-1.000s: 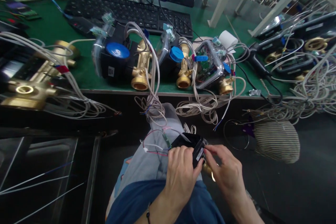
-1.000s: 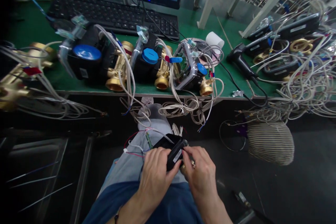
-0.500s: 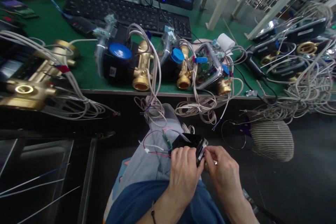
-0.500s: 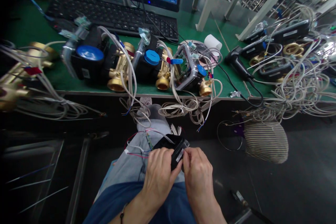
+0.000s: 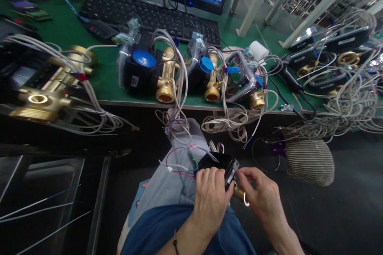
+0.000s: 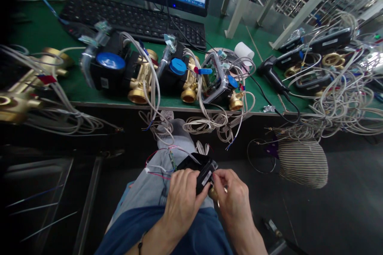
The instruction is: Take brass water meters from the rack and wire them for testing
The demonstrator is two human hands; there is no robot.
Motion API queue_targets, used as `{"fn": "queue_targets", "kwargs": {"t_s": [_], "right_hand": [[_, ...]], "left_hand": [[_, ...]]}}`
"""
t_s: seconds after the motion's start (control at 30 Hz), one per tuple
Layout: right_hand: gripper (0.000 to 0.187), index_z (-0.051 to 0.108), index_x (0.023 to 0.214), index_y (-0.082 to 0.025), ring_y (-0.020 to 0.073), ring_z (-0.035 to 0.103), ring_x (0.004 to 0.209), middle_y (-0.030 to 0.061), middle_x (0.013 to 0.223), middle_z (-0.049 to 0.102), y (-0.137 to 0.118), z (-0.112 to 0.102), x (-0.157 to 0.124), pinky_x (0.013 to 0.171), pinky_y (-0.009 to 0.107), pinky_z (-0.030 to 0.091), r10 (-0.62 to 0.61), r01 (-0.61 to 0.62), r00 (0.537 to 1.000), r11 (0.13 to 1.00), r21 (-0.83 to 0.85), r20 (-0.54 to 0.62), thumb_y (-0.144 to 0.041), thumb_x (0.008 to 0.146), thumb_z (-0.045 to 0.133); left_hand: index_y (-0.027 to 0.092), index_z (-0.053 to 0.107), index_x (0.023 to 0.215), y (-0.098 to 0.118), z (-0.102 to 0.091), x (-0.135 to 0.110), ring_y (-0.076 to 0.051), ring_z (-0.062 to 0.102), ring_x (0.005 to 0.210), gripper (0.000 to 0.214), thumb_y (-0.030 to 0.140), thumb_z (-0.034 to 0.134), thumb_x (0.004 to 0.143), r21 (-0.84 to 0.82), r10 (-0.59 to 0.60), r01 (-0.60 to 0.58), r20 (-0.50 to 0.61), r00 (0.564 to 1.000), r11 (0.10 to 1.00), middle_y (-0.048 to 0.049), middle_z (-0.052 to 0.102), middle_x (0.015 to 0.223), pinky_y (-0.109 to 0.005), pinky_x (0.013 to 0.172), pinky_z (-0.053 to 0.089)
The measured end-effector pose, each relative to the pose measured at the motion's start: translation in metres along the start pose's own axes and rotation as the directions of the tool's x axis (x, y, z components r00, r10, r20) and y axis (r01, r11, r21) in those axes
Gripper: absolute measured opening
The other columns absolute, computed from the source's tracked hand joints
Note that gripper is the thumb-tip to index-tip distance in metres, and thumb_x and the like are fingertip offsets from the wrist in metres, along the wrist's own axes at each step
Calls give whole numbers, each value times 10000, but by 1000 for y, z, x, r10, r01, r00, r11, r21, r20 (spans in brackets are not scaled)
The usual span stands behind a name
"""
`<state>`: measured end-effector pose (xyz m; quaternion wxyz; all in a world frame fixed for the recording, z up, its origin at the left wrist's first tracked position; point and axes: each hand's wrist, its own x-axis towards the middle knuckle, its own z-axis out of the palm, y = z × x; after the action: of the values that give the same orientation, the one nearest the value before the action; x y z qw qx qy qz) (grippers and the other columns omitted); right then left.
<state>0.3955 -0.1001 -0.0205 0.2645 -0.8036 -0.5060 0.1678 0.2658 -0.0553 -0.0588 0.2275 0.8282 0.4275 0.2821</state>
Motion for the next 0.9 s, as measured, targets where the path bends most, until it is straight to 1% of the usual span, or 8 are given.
{"fn": "queue_targets", "kwargs": {"t_s": [0.1,0.23,0.3,0.47,0.63,0.7,0.8,0.9], "right_hand": [[156,635,806,-213,114,610,658,-11,755,658,3,-3,2,624,228,460,-16,16,1000,999,-29,-11,-307,870,527],[113,633,855,-214,155,585,800,9,833,652,5,1,4,738,282,448,-87,81,995,991,-102,-52,-300,856,559],[103,630,859,-210,172,556,832,19,851,643,5,4,4,768,308,433,-106,97,992,988,-124,-73,-296,847,576],[132,618,790,-210,180,519,777,12,785,622,2,10,0,736,319,406,-50,41,995,994,-104,-88,-322,847,575],[210,615,776,-213,191,519,775,11,767,619,3,14,-1,750,338,379,33,-41,994,996,-76,-107,-388,862,536],[245,612,775,-211,194,516,767,15,764,616,4,16,-1,754,348,365,47,-56,993,995,-88,-107,-411,872,508],[287,605,784,-204,196,515,759,23,770,612,4,18,0,757,359,350,48,-57,994,994,-94,-100,-431,887,462],[278,591,803,-198,195,522,775,29,789,611,4,19,-1,774,364,348,59,-65,995,996,-67,-82,-420,892,450]], "left_hand": [[141,490,913,-1,0,1,-236,520,746,244,198,684,777,-1,-10,10,-14,1000,1000,-50,548,806,-406,720,453],[142,488,911,0,1,2,-235,518,741,258,190,696,765,6,2,-2,-18,1000,1000,-48,547,804,-404,717,453],[147,487,901,1,1,2,-236,516,735,261,190,701,758,6,6,-5,-15,1000,1000,-45,545,801,-404,711,453],[146,487,913,1,2,2,-234,515,738,224,204,666,791,1,1,-1,-5,1000,1000,-47,543,807,-401,712,449],[144,488,901,1,2,2,-234,513,736,190,211,642,812,2,-5,5,10,1000,1000,-50,542,800,-404,712,447],[145,489,900,1,3,2,-233,514,738,177,216,631,821,3,-7,7,22,1000,1000,-50,543,803,-404,714,448],[148,488,904,0,3,2,-230,513,734,171,228,619,829,15,-6,6,8,1000,1000,-48,541,801,-399,709,447],[149,487,903,0,2,1,-228,515,727,154,230,601,839,22,-6,6,2,1000,1000,-46,540,797,-393,703,445]]}}
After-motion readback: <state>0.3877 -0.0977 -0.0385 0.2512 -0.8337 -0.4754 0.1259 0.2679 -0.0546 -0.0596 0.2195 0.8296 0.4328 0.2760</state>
